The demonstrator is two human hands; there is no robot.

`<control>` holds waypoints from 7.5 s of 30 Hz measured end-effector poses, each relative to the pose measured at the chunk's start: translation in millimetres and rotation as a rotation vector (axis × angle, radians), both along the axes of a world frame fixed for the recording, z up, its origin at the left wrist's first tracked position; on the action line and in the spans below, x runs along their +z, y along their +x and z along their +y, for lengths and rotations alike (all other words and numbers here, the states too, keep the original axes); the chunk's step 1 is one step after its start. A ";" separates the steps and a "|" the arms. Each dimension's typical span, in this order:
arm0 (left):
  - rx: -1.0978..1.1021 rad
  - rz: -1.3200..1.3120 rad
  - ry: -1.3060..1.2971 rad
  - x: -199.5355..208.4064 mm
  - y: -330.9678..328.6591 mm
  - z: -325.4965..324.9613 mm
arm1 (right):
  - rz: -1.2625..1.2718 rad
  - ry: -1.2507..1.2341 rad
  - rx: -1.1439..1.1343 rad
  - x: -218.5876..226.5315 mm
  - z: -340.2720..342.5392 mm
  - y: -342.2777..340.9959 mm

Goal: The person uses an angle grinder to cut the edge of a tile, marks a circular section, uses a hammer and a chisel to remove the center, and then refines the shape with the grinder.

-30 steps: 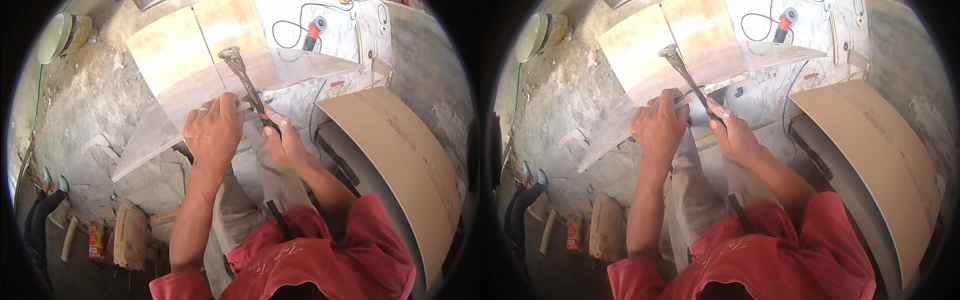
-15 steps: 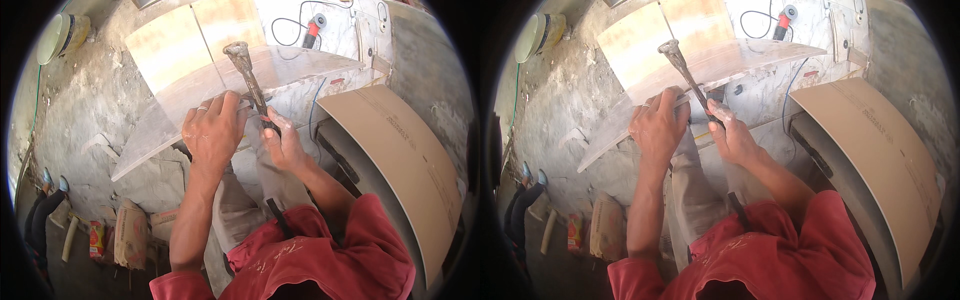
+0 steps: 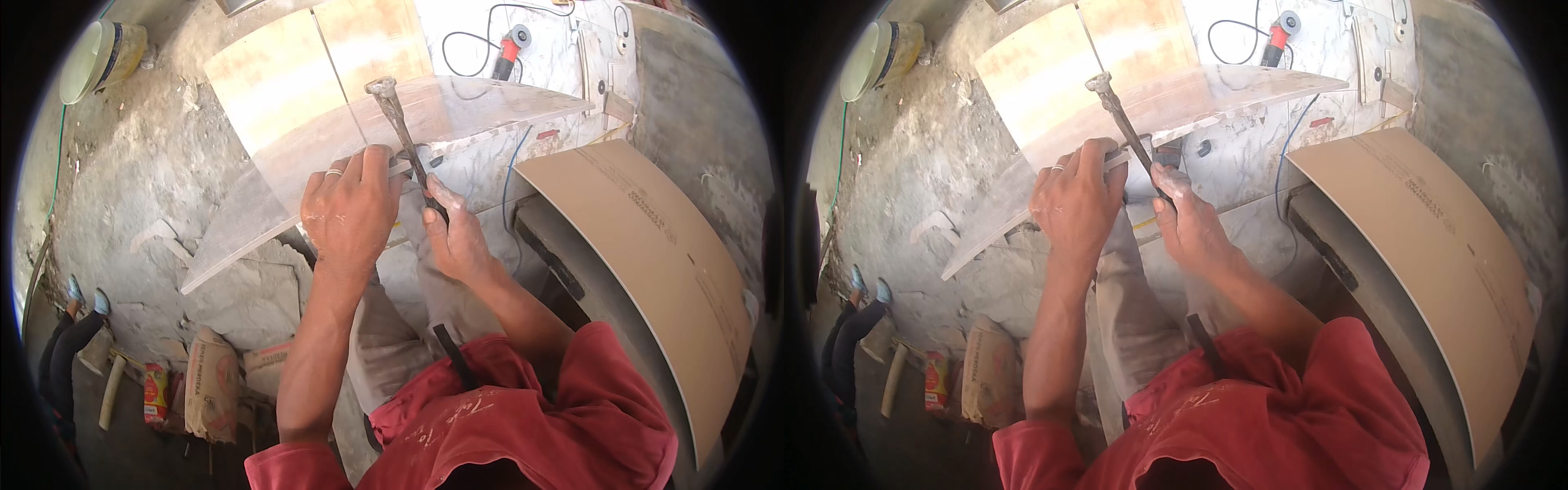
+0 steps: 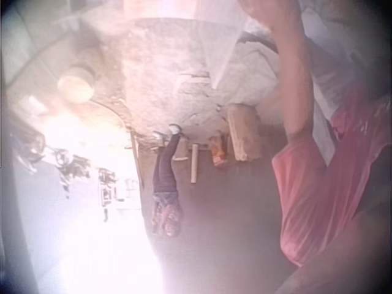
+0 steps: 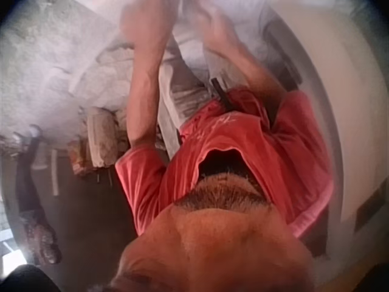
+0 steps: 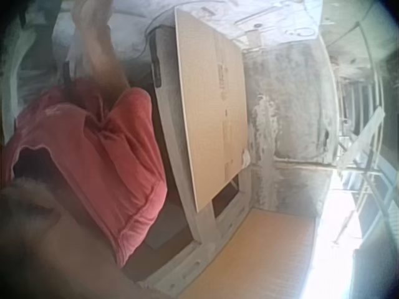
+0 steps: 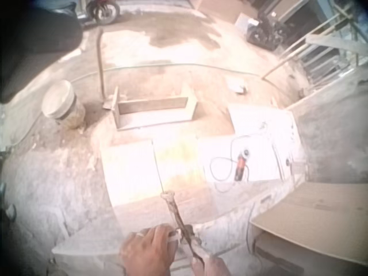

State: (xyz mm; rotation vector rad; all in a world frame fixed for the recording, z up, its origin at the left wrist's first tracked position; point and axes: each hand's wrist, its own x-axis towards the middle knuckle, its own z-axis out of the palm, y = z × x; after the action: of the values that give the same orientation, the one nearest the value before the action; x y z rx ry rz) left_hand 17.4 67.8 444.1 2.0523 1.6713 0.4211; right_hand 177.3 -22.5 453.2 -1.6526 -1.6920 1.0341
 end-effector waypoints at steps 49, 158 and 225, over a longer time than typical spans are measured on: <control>0.016 -0.032 -0.018 -5.0 -2.6 -1.8 | -0.153 -0.248 -0.016 10.4 7.6 -6.4; -0.041 -0.005 0.096 -6.9 -2.1 0.5 | 0.045 -0.311 -0.070 4.1 8.4 1.3; -0.018 0.042 0.003 -1.2 -2.5 0.8 | 0.103 -0.331 -0.050 -17.6 1.9 9.1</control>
State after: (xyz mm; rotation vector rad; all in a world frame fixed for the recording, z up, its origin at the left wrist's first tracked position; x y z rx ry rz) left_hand 15.0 68.6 442.9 2.0907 1.6753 0.3777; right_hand 186.4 -20.6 435.6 -1.7979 -1.4641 1.4090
